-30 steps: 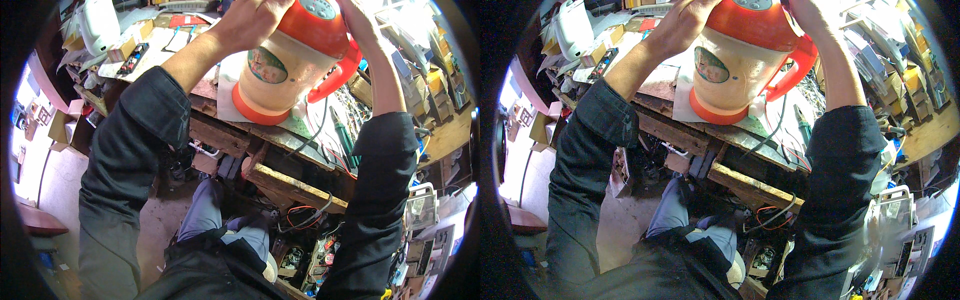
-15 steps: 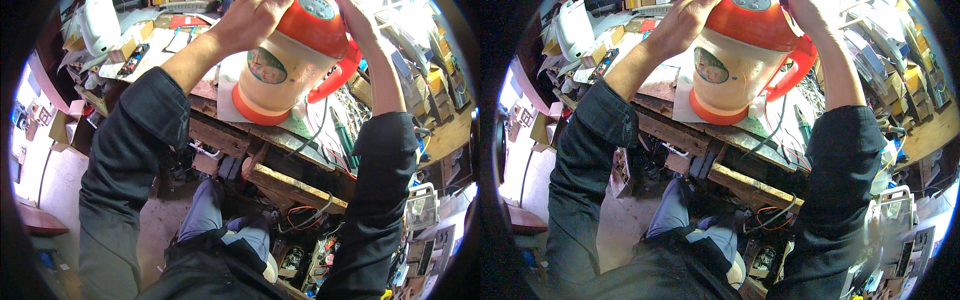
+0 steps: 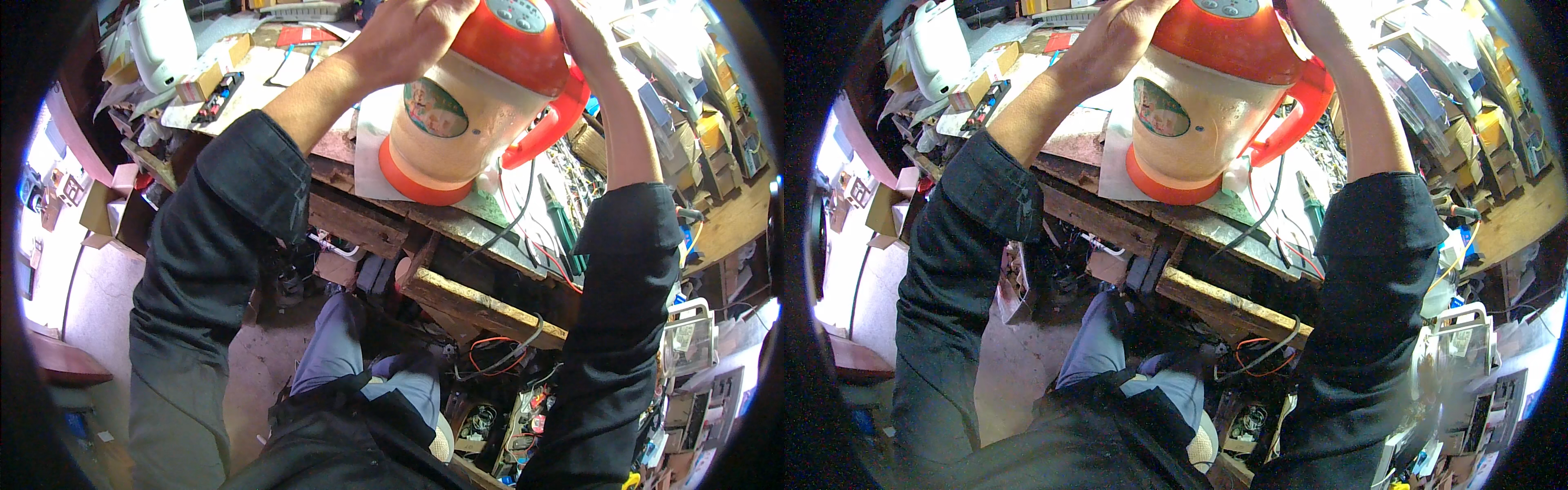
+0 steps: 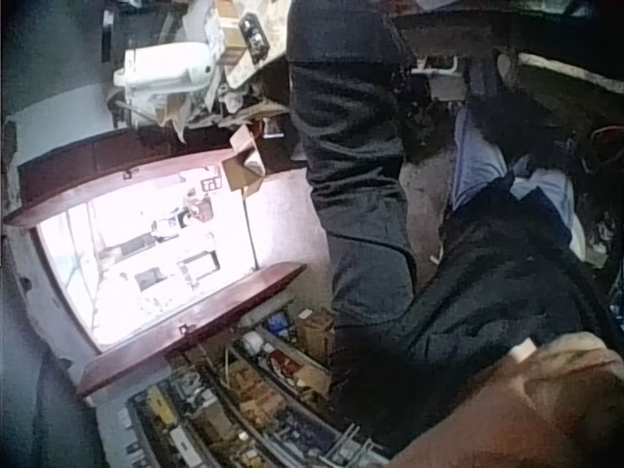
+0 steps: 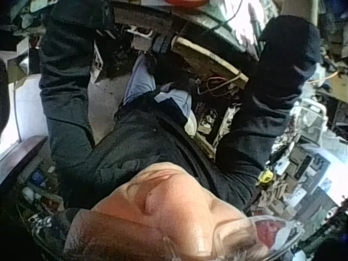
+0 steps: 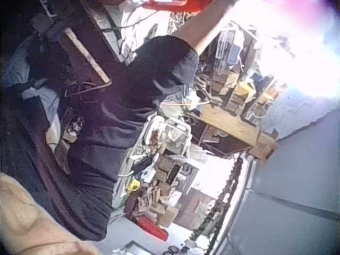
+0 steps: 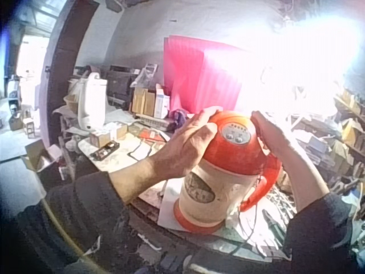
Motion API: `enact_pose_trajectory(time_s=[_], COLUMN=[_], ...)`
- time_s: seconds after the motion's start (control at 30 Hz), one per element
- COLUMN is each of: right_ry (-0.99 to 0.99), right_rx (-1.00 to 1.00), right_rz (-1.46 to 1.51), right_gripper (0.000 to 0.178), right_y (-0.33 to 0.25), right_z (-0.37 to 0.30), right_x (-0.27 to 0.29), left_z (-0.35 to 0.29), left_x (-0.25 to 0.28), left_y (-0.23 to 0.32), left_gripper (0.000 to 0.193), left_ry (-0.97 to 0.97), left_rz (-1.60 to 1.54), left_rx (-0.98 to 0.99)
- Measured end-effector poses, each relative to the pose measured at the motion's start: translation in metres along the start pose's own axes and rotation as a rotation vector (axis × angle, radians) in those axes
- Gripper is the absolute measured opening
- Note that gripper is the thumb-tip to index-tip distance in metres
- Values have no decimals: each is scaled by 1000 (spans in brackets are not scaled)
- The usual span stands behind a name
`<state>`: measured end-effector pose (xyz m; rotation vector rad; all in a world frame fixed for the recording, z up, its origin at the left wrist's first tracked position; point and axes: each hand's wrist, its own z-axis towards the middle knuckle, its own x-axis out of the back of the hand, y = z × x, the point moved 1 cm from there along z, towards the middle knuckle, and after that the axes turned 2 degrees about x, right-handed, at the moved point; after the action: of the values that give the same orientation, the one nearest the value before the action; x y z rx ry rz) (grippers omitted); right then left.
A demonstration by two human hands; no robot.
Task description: The person assembles a red and white electric kettle by screwing the lid onto the body. They then handle a white electric kettle, remove its lid, and pour water from the red kettle into the white one. Finally, they reassemble the white kettle and place it on the workbench.
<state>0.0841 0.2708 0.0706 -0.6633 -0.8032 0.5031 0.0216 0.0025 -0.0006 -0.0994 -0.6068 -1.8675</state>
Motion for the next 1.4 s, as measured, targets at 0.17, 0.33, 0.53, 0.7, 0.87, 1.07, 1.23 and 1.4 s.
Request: enact_pose_trajectory(time_s=[0.17, 0.33, 0.53, 0.7, 0.87, 1.07, 1.23, 1.4], right_ry=[1, 29, 15, 29, -3, 14, 20, 18], right_rx=[-33, 20, 24, 27, 36, 33, 13, 15], right_rz=[-29, -40, -69, -51, -69, -50, -47, -40], right_gripper=[42, 42, 41, 42, 43, 44, 43, 43], right_y=[-1, -5, -9, -9, -5, -5, -4, -2], right_z=[-1, -6, -9, -8, -5, -6, -4, -2], right_x=[-3, -1, -6, -5, 1, -2, -3, -1], left_z=[-1, 3, -1, -1, 2, 0, 0, 1], left_x=[0, -3, 0, 1, -2, 0, 1, 0], left_y=[-1, -6, 0, 3, -7, 2, 1, 2], left_gripper=[68, 67, 67, 67, 67, 66, 66, 67], left_ry=[8, 11, 15, 5, 9, 0, -2, 0], left_rz=[0, 8, -3, -9, -17, -32, 21, -13], left_rx=[42, 38, 49, 9, -22, 25, 47, 51])
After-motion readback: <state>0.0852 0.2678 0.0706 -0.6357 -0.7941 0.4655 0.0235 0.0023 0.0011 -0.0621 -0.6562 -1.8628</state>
